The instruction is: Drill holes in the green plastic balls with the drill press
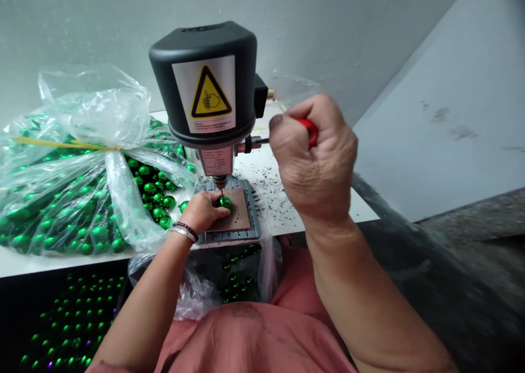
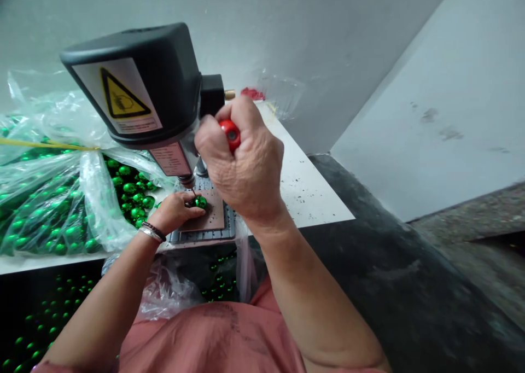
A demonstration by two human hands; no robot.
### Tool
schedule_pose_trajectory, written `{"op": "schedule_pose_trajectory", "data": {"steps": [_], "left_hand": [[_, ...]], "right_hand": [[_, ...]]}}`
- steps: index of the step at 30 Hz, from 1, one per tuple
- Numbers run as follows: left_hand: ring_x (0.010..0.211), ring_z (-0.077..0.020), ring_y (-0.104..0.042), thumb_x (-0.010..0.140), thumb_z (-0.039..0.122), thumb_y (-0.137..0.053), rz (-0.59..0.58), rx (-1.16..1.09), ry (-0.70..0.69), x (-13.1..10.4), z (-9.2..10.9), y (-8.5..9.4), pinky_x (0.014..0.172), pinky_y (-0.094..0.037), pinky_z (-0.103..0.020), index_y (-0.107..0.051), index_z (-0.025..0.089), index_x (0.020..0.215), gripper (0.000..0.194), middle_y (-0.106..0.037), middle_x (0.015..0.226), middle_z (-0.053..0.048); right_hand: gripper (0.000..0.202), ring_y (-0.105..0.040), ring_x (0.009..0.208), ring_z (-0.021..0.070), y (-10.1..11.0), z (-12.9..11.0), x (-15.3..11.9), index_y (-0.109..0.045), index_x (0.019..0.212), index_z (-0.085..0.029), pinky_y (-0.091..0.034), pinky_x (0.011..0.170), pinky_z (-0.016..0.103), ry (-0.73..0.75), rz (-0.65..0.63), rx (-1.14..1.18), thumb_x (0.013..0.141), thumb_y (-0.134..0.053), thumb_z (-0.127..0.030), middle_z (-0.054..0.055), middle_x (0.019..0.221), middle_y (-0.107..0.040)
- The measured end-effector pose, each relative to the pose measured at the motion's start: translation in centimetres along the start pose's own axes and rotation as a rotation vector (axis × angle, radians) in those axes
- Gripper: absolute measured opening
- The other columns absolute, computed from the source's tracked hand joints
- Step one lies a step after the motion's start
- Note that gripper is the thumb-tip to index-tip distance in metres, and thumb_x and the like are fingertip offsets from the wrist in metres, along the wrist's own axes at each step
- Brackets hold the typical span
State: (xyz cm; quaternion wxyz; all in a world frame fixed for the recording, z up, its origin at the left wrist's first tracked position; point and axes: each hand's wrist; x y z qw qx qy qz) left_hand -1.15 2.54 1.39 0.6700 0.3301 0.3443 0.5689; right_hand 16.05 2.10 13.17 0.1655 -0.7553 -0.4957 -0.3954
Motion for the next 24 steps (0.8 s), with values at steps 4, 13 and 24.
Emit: {"op": "schedule_pose_trajectory", "data": {"steps": [4, 13, 24], "left_hand": [[0.075, -0.0152, -0.06, 0.067, 0.034, -0.06, 0.013, 0.02, -0.024, -0.1, 0.1, -0.1, 0.066, -0.043, -0.023, -0.068, 0.022, 0.087, 0.024, -0.068, 0.087, 0.001], [0.083, -0.0166, -0.06, 0.069, 0.032, -0.059, 0.022, 0.038, -0.017, -0.4, 0.3, -0.1, 0.075, -0.043, -0.024, -0.066, 0.026, 0.094, 0.027, -0.068, 0.098, 0.0], [0.08, -0.0168, -0.06, 0.069, 0.033, -0.06, 0.038, 0.046, -0.025, -0.6, 0.3, -0.2, 0.071, -0.043, -0.024, -0.066, 0.024, 0.087, 0.021, -0.068, 0.092, -0.001]], "right_hand": [[0.016, -0.029, 0.045, 0.0032, 0.1, 0.4, -1.9, -0.043, 0.062, -0.02, -0.034, 0.045, 0.017, 0.04, 0.045, -0.051, 0.075, -0.052, -0.02, -0.007, 0.05, -0.033], [0.008, -0.04, 0.052, 0.0041, -0.3, 1.9, -4.7, -0.046, 0.073, -0.021, -0.039, 0.051, 0.018, 0.133, 0.102, -0.071, 0.079, -0.049, -0.018, -0.006, 0.058, -0.045], [0.006, -0.05, 0.056, 0.0077, -1.0, 3.0, -6.1, -0.049, 0.08, -0.023, -0.044, 0.055, 0.023, 0.14, 0.132, -0.033, 0.079, -0.048, -0.018, -0.004, 0.067, -0.054]]}}
Point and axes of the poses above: each hand's wrist, its own x-axis towards the middle knuckle, its own y-axis out of the back of the hand, z = x × y
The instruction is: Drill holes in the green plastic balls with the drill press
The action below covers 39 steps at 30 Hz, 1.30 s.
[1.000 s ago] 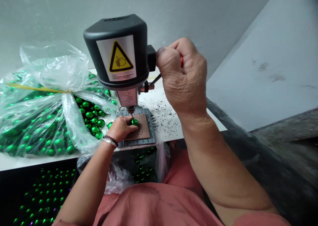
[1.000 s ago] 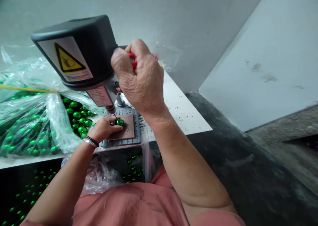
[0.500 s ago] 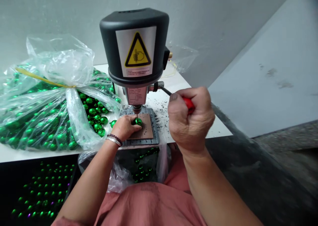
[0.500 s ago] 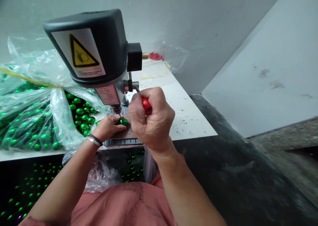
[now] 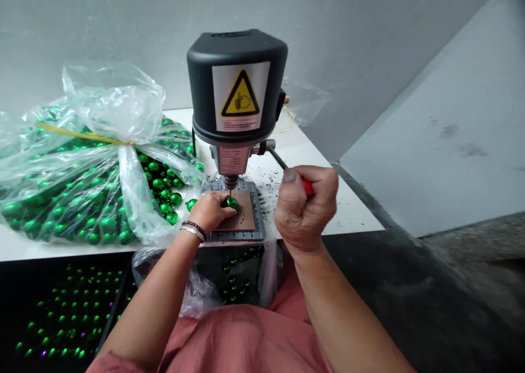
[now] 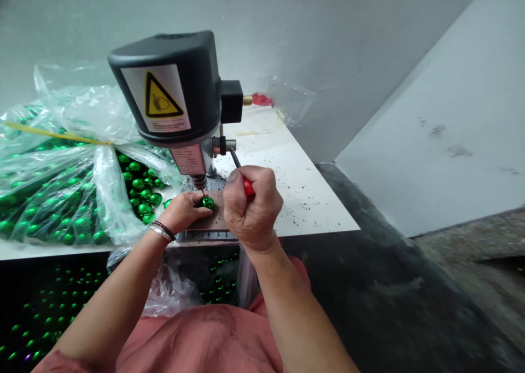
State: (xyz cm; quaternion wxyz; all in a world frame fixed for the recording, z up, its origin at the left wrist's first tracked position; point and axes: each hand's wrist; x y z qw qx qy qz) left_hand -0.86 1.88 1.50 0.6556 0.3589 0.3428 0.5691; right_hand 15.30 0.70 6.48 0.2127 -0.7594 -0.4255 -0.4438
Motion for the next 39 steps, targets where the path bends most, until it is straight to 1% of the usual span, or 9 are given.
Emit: {"op": "schedule_pose_trajectory", "data": {"steps": [8, 17, 20, 23, 26, 30, 34, 36, 39], "left_hand": [[0.085, -0.0167, -0.06, 0.066, 0.031, -0.064, 0.029, -0.048, 0.041, -0.1, 0.2, 0.0, 0.077, -0.044, -0.024, -0.068, 0.025, 0.083, 0.019, -0.068, 0.095, 0.0], [0.07, -0.0136, -0.058, 0.067, 0.03, -0.061, 0.071, -0.141, 0.055, -1.6, 0.2, 0.2, 0.066, -0.044, -0.023, -0.067, 0.023, 0.094, 0.028, -0.067, 0.08, 0.001], [0.07, -0.0138, -0.057, 0.067, 0.033, -0.062, 0.003, -0.16, 0.019, -2.7, -0.3, 1.0, 0.066, -0.043, -0.023, -0.066, 0.022, 0.096, 0.032, -0.066, 0.078, 0.001], [0.078, -0.0156, -0.058, 0.061, 0.039, -0.068, -0.177, -0.232, -0.092, -3.6, -1.0, 1.8, 0.072, -0.044, -0.024, -0.063, 0.021, 0.106, 0.049, -0.066, 0.088, -0.002], [0.082, -0.0168, -0.057, 0.06, 0.044, -0.069, -0.217, -0.395, -0.069, -3.8, -1.7, 2.1, 0.073, -0.044, -0.026, -0.062, 0.017, 0.107, 0.055, -0.064, 0.094, -0.005], [0.072, -0.0121, -0.053, 0.073, 0.047, -0.055, 0.015, -0.898, 0.104, -3.2, -1.7, 1.4, 0.064, -0.044, -0.025, -0.058, 0.017, 0.091, 0.035, -0.058, 0.082, 0.0], [0.066, -0.0086, -0.052, 0.061, 0.024, -0.066, 0.027, -1.355, 0.243, -2.7, -1.4, 0.8, 0.065, -0.044, -0.024, -0.05, 0.018, 0.082, 0.027, -0.052, 0.074, 0.004], [0.067, -0.0089, -0.052, 0.056, 0.015, -0.065, 0.007, -1.317, 0.257, -2.7, -1.5, 0.7, 0.068, -0.044, -0.025, -0.05, 0.018, 0.085, 0.033, -0.054, 0.074, 0.004], [0.073, -0.0109, -0.053, 0.06, 0.019, -0.064, 0.023, -0.991, 0.194, -2.9, -1.9, 0.6, 0.071, -0.043, -0.025, -0.055, 0.017, 0.093, 0.035, -0.058, 0.08, 0.001]], "right_hand": [[0.004, -0.05, 0.057, 0.0078, -0.5, 0.6, -1.3, -0.049, 0.08, -0.022, -0.042, 0.053, 0.023, -0.008, 0.054, 0.024, 0.079, -0.046, -0.019, -0.003, 0.067, -0.053], [0.02, -0.041, 0.053, 0.0052, -0.8, -2.1, 6.2, -0.047, 0.067, -0.019, -0.036, 0.052, 0.02, -0.101, -0.017, 0.008, 0.083, -0.044, -0.031, -0.004, 0.058, -0.047], [0.02, -0.042, 0.054, 0.0058, -0.9, -1.8, 6.5, -0.047, 0.067, -0.019, -0.036, 0.053, 0.02, -0.081, -0.02, 0.01, 0.082, -0.045, -0.032, -0.004, 0.058, -0.048], [0.019, -0.042, 0.054, 0.0062, -0.9, -1.6, 6.2, -0.048, 0.067, -0.019, -0.036, 0.052, 0.021, -0.081, -0.025, 0.012, 0.082, -0.046, -0.03, -0.004, 0.057, -0.046], [0.017, -0.041, 0.055, 0.0055, -0.8, -1.8, 6.0, -0.048, 0.069, -0.018, -0.036, 0.054, 0.02, -0.089, -0.041, 0.022, 0.083, -0.045, -0.028, -0.005, 0.059, -0.046], [0.017, -0.04, 0.055, 0.0042, -0.8, -1.9, 6.1, -0.048, 0.07, -0.017, -0.037, 0.055, 0.019, -0.074, -0.044, 0.03, 0.084, -0.043, -0.026, -0.005, 0.06, -0.045], [0.017, -0.039, 0.054, 0.0038, -0.8, -1.9, 6.1, -0.048, 0.07, -0.017, -0.036, 0.054, 0.019, -0.071, -0.042, 0.05, 0.083, -0.045, -0.027, -0.006, 0.059, -0.044], [0.018, -0.039, 0.054, 0.0037, -0.8, -1.9, 6.0, -0.048, 0.07, -0.017, -0.036, 0.053, 0.018, -0.072, -0.043, 0.061, 0.083, -0.045, -0.029, -0.006, 0.059, -0.044], [0.018, -0.04, 0.055, 0.0034, -0.8, -1.9, 6.0, -0.047, 0.07, -0.017, -0.036, 0.053, 0.018, -0.07, -0.037, 0.067, 0.083, -0.045, -0.029, -0.005, 0.06, -0.047]]}}
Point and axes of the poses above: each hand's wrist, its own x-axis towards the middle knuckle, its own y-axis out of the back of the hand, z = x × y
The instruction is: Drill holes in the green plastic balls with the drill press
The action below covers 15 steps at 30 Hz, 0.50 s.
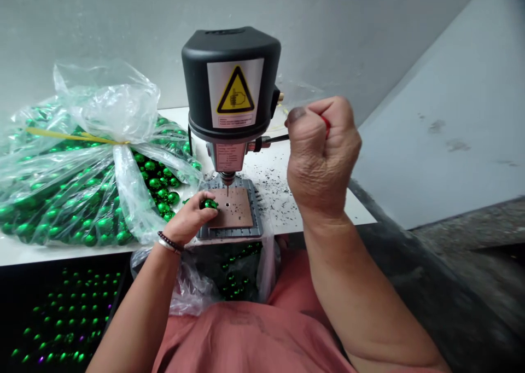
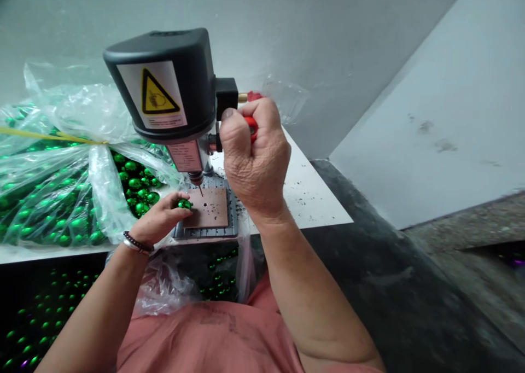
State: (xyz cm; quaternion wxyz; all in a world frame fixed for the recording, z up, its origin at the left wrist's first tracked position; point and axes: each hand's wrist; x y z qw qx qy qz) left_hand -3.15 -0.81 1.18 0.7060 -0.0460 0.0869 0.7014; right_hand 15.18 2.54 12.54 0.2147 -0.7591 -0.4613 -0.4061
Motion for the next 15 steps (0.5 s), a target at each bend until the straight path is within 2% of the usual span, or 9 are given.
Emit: {"op": "schedule_pose_trajectory", "data": {"steps": [3, 5, 9, 15], "left_hand": [[0.081, -0.0138, -0.055, 0.067, 0.028, -0.063, -0.004, 0.24, -0.084, 0.0, -0.2, 0.1, 0.075, -0.044, -0.027, -0.054, 0.016, 0.108, 0.044, -0.06, 0.09, -0.002], [0.084, -0.0159, -0.057, 0.068, 0.031, -0.062, 0.034, 0.35, -0.115, 0.2, -0.3, -0.2, 0.077, -0.045, -0.03, -0.053, 0.016, 0.114, 0.049, -0.062, 0.095, -0.005], [0.089, -0.0189, -0.058, 0.063, 0.029, -0.067, 0.156, 0.634, -0.179, 0.8, -0.3, -1.2, 0.08, -0.045, -0.032, -0.055, 0.015, 0.112, 0.052, -0.063, 0.101, -0.007], [0.083, -0.0176, -0.06, 0.065, 0.032, -0.066, 0.209, 0.761, -0.182, 1.1, -0.2, -2.1, 0.079, -0.046, -0.031, -0.06, 0.018, 0.103, 0.041, -0.066, 0.093, -0.004]], "right_hand": [[0.018, -0.04, 0.056, 0.0029, 0.0, 0.0, 0.0, -0.047, 0.071, -0.017, -0.037, 0.054, 0.017, -0.022, -0.012, 0.0, 0.083, -0.044, -0.029, -0.005, 0.063, -0.047], [0.017, -0.04, 0.056, 0.0028, 0.0, -0.1, 0.0, -0.046, 0.071, -0.017, -0.037, 0.055, 0.018, -0.041, -0.025, 0.001, 0.084, -0.044, -0.029, -0.005, 0.064, -0.046], [0.017, -0.04, 0.055, 0.0032, 0.2, -0.2, 0.0, -0.045, 0.07, -0.018, -0.037, 0.055, 0.018, -0.052, -0.026, 0.012, 0.083, -0.045, -0.028, -0.006, 0.061, -0.044], [0.017, -0.043, 0.055, 0.0034, 0.4, -0.3, 0.0, -0.044, 0.07, -0.019, -0.038, 0.056, 0.018, -0.072, -0.066, 0.023, 0.083, -0.043, -0.03, -0.006, 0.059, -0.043]]}}
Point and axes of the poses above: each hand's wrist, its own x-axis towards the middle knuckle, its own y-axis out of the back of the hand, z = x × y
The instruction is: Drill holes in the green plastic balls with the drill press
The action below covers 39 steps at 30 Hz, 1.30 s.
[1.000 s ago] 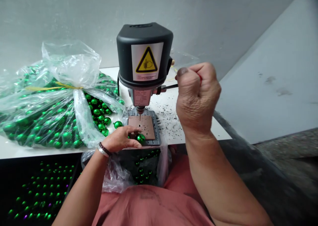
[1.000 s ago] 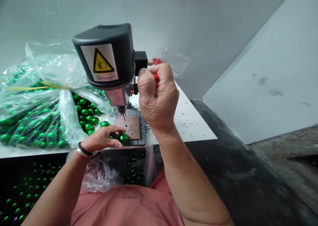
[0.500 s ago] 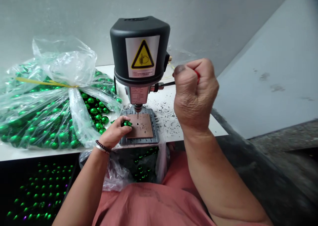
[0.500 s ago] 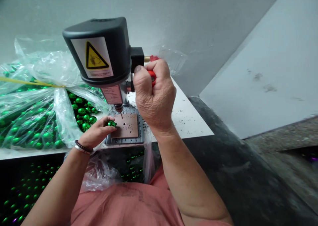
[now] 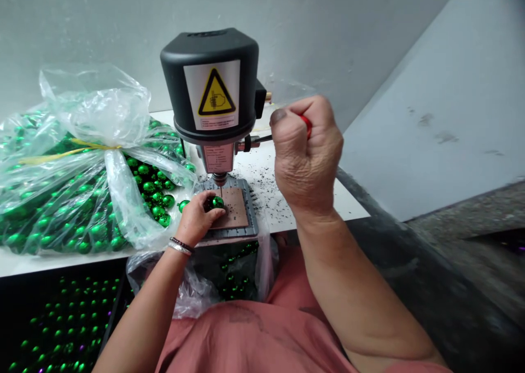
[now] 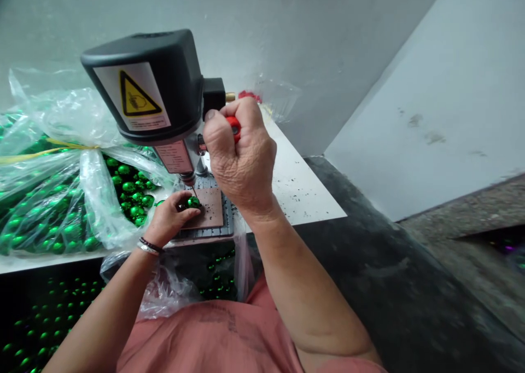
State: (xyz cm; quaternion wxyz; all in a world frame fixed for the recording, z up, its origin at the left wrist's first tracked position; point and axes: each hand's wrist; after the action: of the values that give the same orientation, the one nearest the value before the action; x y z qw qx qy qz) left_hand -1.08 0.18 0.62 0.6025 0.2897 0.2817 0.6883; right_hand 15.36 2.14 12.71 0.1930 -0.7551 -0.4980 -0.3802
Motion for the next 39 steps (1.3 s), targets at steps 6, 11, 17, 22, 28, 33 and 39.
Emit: {"op": "schedule_pose_trajectory", "data": {"steps": [6, 11, 17, 22, 28, 33, 39], "left_hand": [[0.077, -0.016, -0.06, 0.064, 0.033, -0.066, -0.033, -0.045, 0.002, 0.2, 0.1, -0.1, 0.073, -0.046, -0.028, -0.061, 0.021, 0.102, 0.04, -0.067, 0.087, -0.001], [0.079, -0.0168, -0.06, 0.063, 0.035, -0.068, -0.033, 0.0, -0.012, 0.7, 0.0, -0.4, 0.072, -0.046, -0.028, -0.061, 0.02, 0.103, 0.043, -0.067, 0.091, -0.002], [0.077, -0.0171, -0.06, 0.064, 0.037, -0.067, -0.062, 0.017, -0.037, 1.3, 0.1, -1.0, 0.068, -0.046, -0.028, -0.061, 0.019, 0.1, 0.041, -0.067, 0.087, -0.003], [0.079, -0.017, -0.061, 0.065, 0.036, -0.066, -0.068, -0.071, -0.004, 1.1, 0.5, -0.9, 0.069, -0.046, -0.027, -0.062, 0.019, 0.101, 0.04, -0.068, 0.089, -0.003], [0.081, -0.0179, -0.061, 0.067, 0.035, -0.064, -0.071, 0.009, 0.012, 0.8, 0.8, -0.3, 0.074, -0.046, -0.028, -0.063, 0.021, 0.103, 0.039, -0.068, 0.091, -0.002], [0.086, -0.0186, -0.062, 0.069, 0.033, -0.062, -0.072, -0.036, 0.051, 1.2, 0.3, 0.3, 0.076, -0.046, -0.028, -0.063, 0.02, 0.103, 0.036, -0.07, 0.093, -0.002], [0.087, -0.0183, -0.062, 0.072, 0.032, -0.056, -0.143, -0.088, 0.01, 1.6, -0.4, 0.8, 0.08, -0.046, -0.03, -0.062, 0.019, 0.103, 0.034, -0.07, 0.095, -0.003]], "right_hand": [[0.019, -0.039, 0.055, 0.0042, 0.0, -0.2, 0.8, -0.042, 0.066, -0.019, -0.035, 0.056, 0.019, -0.018, -0.002, 0.004, 0.082, -0.043, -0.029, -0.005, 0.059, -0.04], [0.023, -0.031, 0.055, 0.0056, -0.3, -0.2, 3.3, -0.04, 0.061, -0.018, -0.029, 0.054, 0.021, -0.026, -0.083, -0.048, 0.08, -0.041, -0.03, -0.005, 0.054, -0.033], [0.025, -0.036, 0.056, 0.0059, -1.3, 0.3, 6.0, -0.042, 0.057, -0.017, -0.027, 0.055, 0.022, -0.146, -0.154, -0.093, 0.079, -0.041, -0.029, -0.005, 0.054, -0.032], [0.024, -0.043, 0.058, 0.007, -1.7, 0.7, 6.8, -0.046, 0.059, -0.017, -0.032, 0.057, 0.022, -0.156, -0.174, -0.066, 0.079, -0.04, -0.028, -0.005, 0.055, -0.035], [0.023, -0.044, 0.059, 0.0077, -1.7, 0.8, 6.6, -0.047, 0.06, -0.016, -0.034, 0.057, 0.023, -0.148, -0.164, -0.01, 0.078, -0.041, -0.027, -0.003, 0.058, -0.041], [0.023, -0.042, 0.059, 0.007, -1.7, 0.8, 6.6, -0.046, 0.06, -0.016, -0.034, 0.057, 0.023, -0.14, -0.159, -0.007, 0.079, -0.041, -0.028, -0.003, 0.058, -0.041], [0.024, -0.037, 0.057, 0.006, -1.7, 0.9, 6.6, -0.043, 0.06, -0.016, -0.031, 0.056, 0.021, -0.12, -0.164, 0.008, 0.079, -0.04, -0.03, -0.004, 0.057, -0.037]]}}
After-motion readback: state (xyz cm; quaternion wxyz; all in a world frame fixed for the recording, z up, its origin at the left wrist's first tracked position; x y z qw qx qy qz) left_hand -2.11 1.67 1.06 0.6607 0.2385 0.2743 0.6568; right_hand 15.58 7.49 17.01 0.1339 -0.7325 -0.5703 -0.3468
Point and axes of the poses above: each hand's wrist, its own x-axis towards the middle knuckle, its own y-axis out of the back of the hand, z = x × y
